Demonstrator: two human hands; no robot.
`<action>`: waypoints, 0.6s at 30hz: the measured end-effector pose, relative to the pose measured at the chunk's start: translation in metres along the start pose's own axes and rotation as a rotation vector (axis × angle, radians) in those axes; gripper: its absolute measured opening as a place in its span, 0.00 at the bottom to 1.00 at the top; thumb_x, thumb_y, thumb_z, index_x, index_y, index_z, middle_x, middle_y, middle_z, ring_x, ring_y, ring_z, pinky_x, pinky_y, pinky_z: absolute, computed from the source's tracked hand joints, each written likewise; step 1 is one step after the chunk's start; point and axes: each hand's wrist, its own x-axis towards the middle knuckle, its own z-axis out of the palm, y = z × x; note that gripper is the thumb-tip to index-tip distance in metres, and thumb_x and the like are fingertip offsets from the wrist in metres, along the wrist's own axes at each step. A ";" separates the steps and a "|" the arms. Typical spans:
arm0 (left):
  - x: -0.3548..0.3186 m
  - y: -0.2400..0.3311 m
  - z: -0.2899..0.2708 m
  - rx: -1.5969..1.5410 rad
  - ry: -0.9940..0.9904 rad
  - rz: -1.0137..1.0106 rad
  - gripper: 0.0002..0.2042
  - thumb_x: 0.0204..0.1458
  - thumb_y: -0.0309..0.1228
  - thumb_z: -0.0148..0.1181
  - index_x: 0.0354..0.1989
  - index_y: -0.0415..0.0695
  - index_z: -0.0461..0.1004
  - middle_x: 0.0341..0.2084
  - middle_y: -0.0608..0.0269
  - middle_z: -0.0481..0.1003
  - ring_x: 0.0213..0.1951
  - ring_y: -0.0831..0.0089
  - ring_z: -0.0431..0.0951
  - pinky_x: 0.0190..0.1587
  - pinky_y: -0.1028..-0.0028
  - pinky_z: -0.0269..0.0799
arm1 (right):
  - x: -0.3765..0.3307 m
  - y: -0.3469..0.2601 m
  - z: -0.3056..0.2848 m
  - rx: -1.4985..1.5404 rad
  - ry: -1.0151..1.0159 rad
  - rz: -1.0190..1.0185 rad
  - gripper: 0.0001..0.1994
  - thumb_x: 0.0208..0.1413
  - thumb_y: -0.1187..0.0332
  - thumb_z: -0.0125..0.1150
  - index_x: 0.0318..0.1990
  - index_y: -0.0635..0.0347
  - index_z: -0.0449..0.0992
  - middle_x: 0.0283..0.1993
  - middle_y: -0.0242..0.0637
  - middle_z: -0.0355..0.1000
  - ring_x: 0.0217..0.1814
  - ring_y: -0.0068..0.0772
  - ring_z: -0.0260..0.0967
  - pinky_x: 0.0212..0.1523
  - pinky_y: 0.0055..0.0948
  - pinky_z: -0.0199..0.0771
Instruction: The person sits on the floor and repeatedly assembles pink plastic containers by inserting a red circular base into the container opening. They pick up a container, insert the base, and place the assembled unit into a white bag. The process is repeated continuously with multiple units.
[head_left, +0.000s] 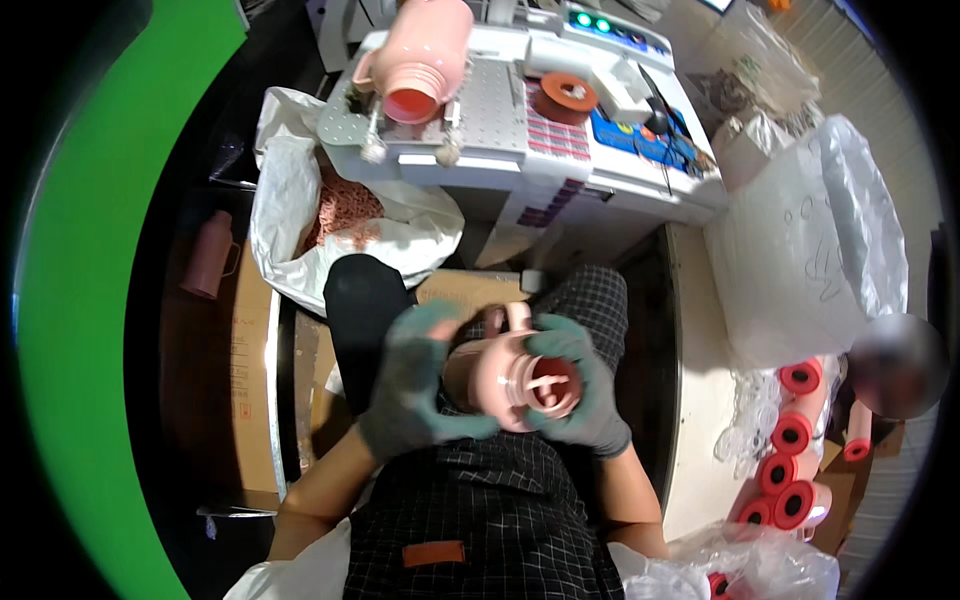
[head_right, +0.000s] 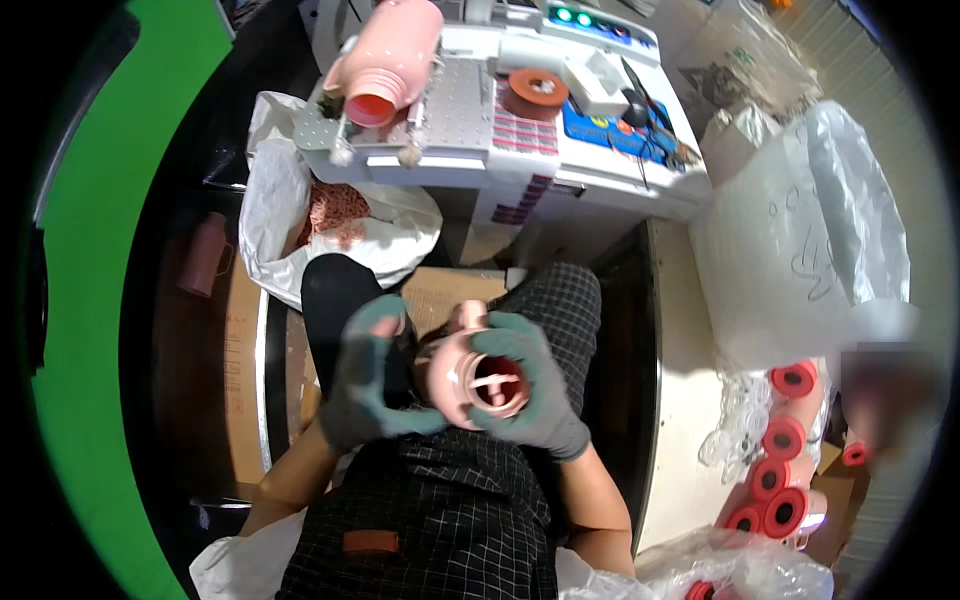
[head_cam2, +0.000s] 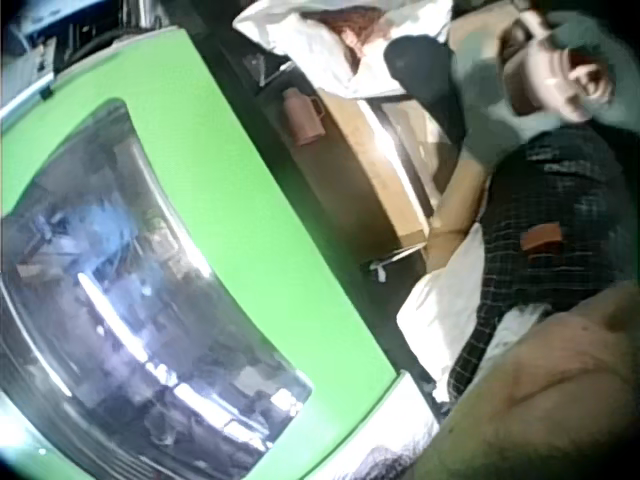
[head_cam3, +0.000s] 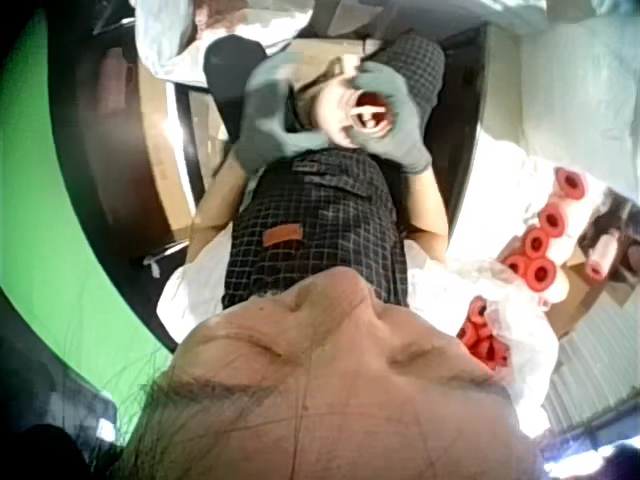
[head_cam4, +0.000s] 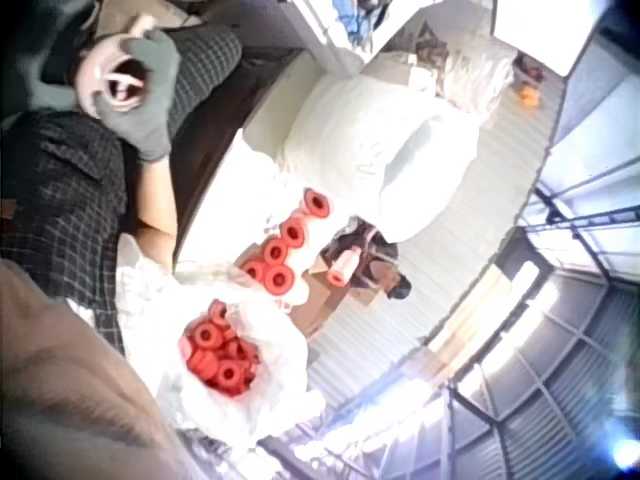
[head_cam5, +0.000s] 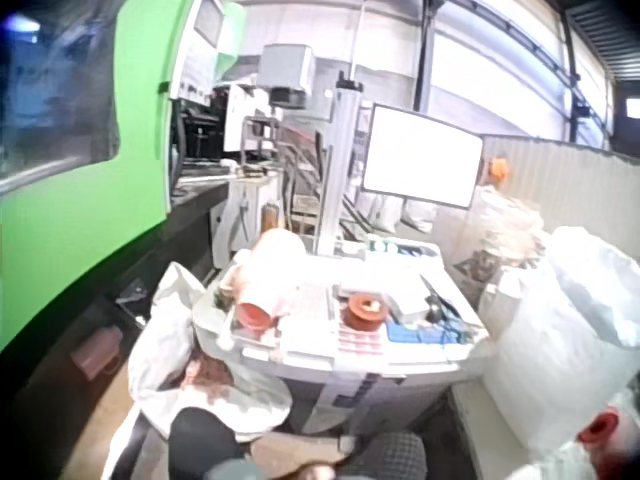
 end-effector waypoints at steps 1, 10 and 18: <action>0.007 0.007 0.016 -0.127 -0.116 0.019 0.58 0.34 0.52 0.83 0.72 0.35 0.58 0.65 0.40 0.65 0.65 0.42 0.69 0.69 0.52 0.62 | -0.003 -0.009 0.007 -0.010 -0.008 -0.033 0.43 0.40 0.63 0.81 0.67 0.61 0.67 0.69 0.50 0.64 0.72 0.49 0.63 0.70 0.46 0.65; 0.063 0.048 0.062 0.196 -0.561 0.157 0.50 0.36 0.56 0.77 0.68 0.40 0.67 0.47 0.60 0.75 0.48 0.62 0.77 0.57 0.57 0.72 | -0.038 -0.051 -0.020 -0.561 -0.049 0.136 0.15 0.57 0.67 0.67 0.50 0.60 0.78 0.41 0.40 0.78 0.39 0.42 0.77 0.39 0.39 0.78; 0.047 0.042 0.107 0.098 -0.504 0.191 0.45 0.38 0.48 0.73 0.68 0.41 0.68 0.50 0.50 0.78 0.57 0.56 0.78 0.64 0.52 0.70 | -0.045 -0.046 -0.034 -0.623 -0.429 0.440 0.17 0.59 0.61 0.67 0.48 0.63 0.74 0.41 0.45 0.77 0.34 0.46 0.79 0.36 0.44 0.78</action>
